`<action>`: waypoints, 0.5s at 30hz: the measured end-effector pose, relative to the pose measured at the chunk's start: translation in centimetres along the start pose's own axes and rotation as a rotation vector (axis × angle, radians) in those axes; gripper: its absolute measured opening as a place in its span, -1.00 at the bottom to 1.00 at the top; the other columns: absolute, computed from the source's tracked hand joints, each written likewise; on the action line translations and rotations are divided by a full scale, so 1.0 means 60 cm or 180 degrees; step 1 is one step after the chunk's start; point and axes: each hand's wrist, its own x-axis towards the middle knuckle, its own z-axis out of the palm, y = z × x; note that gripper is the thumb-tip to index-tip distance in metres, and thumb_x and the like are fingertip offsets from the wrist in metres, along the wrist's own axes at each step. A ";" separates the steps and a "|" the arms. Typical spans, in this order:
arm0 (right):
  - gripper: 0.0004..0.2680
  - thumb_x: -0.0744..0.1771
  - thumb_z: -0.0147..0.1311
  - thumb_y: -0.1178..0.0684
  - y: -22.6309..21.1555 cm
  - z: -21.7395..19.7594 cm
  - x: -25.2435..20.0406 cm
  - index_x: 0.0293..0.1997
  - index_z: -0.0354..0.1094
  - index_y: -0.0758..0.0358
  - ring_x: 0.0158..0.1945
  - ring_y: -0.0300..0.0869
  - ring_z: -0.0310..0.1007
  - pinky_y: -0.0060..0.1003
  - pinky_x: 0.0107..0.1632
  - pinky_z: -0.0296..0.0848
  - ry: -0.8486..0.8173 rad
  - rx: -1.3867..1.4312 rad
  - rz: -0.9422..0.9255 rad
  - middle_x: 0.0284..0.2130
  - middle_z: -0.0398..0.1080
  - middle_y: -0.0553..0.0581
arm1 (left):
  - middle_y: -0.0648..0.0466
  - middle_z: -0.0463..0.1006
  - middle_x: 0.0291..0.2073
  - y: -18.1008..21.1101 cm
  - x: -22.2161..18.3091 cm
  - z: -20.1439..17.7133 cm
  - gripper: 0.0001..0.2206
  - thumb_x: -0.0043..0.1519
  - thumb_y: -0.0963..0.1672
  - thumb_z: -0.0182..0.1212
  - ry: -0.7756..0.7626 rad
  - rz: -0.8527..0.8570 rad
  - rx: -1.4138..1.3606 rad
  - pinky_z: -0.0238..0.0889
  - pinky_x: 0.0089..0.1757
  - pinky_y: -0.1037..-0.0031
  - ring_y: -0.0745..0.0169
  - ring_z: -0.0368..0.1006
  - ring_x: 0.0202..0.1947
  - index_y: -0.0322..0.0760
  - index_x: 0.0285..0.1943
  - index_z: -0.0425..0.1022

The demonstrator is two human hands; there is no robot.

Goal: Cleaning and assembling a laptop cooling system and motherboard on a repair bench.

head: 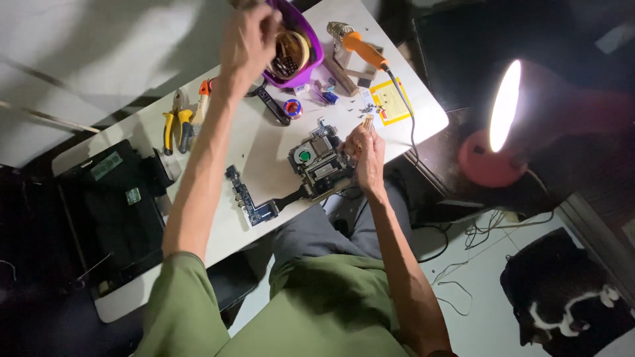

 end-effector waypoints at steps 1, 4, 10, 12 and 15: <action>-0.77 0.38 -0.06 -0.17 -0.001 0.001 0.000 -0.38 0.20 0.09 -0.47 -0.27 0.36 -0.35 -0.30 0.47 0.0024 -0.0080 0.0025 -0.51 0.30 -0.01 | 0.05 0.53 -0.40 -0.021 0.009 0.002 -0.83 0.45 -0.18 0.11 0.0047 0.0063 0.0047 0.21 -0.51 0.55 0.33 0.31 -0.54 -0.27 -0.25 0.47; -0.77 0.38 -0.07 -0.18 0.007 -0.002 -0.001 -0.36 0.20 0.08 -0.45 -0.26 0.40 -0.38 -0.33 0.44 0.0013 -0.0203 0.0034 -0.49 0.33 0.00 | 0.05 0.53 -0.33 -0.100 0.029 0.044 -0.86 0.38 -0.27 0.12 -0.0290 0.0195 -0.0125 0.16 -0.30 0.36 0.17 0.33 -0.36 -0.24 -0.22 0.51; -0.79 0.41 -0.09 -0.11 0.025 -0.019 0.008 -0.40 0.24 0.06 -0.46 -0.29 0.44 -0.44 -0.41 0.37 -0.0054 -0.0382 -0.0069 -0.52 0.37 -0.03 | -0.25 0.64 -0.20 -0.158 0.081 0.087 -0.80 0.23 -0.42 0.18 -0.1578 0.0334 -0.0466 0.42 -0.25 0.25 -0.07 0.57 -0.27 -0.49 -0.10 0.62; -0.78 0.41 -0.09 -0.10 0.019 -0.014 0.008 -0.41 0.23 0.05 -0.46 -0.30 0.44 -0.45 -0.41 0.37 -0.0112 -0.0430 -0.0128 -0.53 0.36 -0.04 | -0.36 0.64 -0.09 -0.170 0.085 0.092 -0.73 0.20 -0.46 0.16 -0.1931 0.0117 -0.0320 0.58 -0.19 0.20 -0.18 0.64 -0.17 -0.56 -0.01 0.60; -0.77 0.41 -0.11 -0.11 0.010 -0.005 0.006 -0.42 0.19 0.07 -0.49 -0.31 0.34 -0.39 -0.31 0.50 -0.0163 -0.0395 -0.0156 -0.54 0.28 -0.03 | -0.07 0.72 -0.31 -0.177 0.088 0.088 -0.87 0.22 -0.28 0.44 -0.1535 0.0982 0.0771 0.47 -0.40 0.47 0.13 0.59 -0.49 -0.34 -0.07 0.70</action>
